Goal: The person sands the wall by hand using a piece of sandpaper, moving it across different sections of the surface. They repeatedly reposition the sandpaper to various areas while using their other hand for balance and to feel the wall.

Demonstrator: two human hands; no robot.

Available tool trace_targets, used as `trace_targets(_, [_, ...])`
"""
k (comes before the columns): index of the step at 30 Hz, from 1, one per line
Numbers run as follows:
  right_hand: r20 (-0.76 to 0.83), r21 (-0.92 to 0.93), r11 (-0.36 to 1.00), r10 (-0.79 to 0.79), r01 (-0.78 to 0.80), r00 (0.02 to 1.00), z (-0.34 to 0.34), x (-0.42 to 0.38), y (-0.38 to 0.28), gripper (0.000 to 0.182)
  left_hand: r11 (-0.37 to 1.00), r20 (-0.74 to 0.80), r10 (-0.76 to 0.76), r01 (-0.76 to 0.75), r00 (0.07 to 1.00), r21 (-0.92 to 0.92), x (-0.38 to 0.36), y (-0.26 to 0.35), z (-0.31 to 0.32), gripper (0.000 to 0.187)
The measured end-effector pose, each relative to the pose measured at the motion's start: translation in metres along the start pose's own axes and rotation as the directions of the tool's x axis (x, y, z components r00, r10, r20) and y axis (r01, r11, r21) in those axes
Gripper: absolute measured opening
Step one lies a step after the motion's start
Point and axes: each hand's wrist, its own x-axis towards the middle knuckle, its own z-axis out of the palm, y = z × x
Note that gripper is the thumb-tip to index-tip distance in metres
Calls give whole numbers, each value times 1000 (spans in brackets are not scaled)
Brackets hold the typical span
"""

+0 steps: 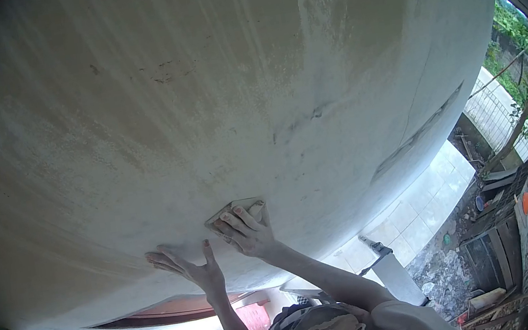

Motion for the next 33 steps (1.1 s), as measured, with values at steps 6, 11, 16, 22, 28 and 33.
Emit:
trace_targets(6, [-169, 75, 982, 181, -171, 969, -40, 145, 27, 38, 1000, 17, -26, 26, 1000, -7, 0, 3, -1, 91])
trace_targets(11, [-134, 111, 964, 256, -242, 957, -11, 86, -8, 36, 1000, 16, -11, 11, 1000, -13, 0, -1, -1, 91])
trace_targets(16, [74, 20, 999, -29, 28, 997, -4, 13, -18, 40, 999, 20, -6, 7, 1000, -35, 0, -1, -1, 90])
trace_targets(22, [-207, 83, 985, 164, -150, 965, -37, 159, 5, 39, 1000, 58, -24, 25, 998, -10, -1, -4, -6, 91])
trace_targets(28, [-45, 77, 992, 100, -97, 994, 11, 36, -33, 42, 986, 117, -145, 153, 982, -61, -5, -10, -4, 99])
trace_targets(33, [-23, 22, 999, -35, 35, 999, 3, 45, -29, 40, 985, 121, -141, 151, 983, -79, -5, -10, -7, 103])
